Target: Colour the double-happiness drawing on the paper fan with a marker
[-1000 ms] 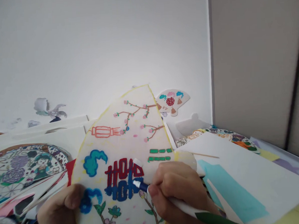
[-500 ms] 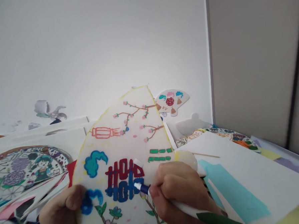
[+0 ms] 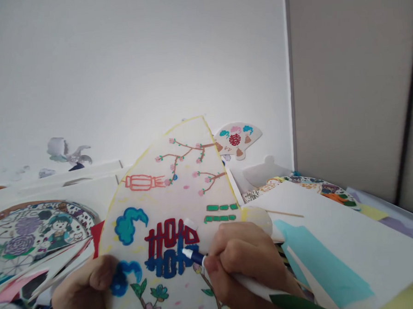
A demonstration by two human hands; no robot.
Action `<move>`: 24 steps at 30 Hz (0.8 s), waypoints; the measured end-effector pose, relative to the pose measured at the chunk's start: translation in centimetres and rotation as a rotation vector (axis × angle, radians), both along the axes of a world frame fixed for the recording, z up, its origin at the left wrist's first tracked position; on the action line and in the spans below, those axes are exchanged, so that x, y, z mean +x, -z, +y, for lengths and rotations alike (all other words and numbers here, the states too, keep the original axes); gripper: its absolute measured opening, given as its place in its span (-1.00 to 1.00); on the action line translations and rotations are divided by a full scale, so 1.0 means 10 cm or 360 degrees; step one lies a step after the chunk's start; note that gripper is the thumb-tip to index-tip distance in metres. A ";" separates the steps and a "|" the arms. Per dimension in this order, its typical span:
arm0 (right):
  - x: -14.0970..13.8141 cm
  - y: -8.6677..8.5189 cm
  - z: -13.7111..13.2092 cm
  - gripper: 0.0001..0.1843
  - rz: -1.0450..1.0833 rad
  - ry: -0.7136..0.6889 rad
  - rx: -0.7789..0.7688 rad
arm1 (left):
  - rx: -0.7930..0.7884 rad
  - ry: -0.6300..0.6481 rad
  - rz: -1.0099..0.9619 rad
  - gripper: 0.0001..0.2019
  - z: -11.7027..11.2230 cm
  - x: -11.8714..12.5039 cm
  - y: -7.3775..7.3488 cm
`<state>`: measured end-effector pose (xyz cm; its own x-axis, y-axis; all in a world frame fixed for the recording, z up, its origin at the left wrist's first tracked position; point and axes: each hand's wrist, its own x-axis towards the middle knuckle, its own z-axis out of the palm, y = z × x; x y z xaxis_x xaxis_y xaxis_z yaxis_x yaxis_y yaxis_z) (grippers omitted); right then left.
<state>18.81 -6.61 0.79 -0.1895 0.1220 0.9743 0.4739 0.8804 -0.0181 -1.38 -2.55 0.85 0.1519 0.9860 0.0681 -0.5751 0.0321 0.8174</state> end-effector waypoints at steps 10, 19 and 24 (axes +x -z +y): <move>-0.02 -0.04 -0.01 -0.73 -0.0125 -0.0009 -0.0022 | -0.0179 0.0030 -0.0065 -0.78 -0.08 0.01 -0.16; -0.03 -0.07 -0.02 -0.73 -0.0165 -0.0043 -0.0065 | -0.0316 0.0034 -0.0061 -0.73 -0.17 0.07 -0.31; -0.02 -0.02 -0.02 -0.71 -0.0162 -0.0073 -0.0079 | -0.0308 -0.0004 -0.0085 -0.61 -0.16 0.08 -0.30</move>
<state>18.64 -6.79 1.02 -0.2939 0.1584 0.9426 0.4345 0.9005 -0.0159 -0.59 -4.15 3.82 0.1506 0.9819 -0.1148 -0.6176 0.1841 0.7646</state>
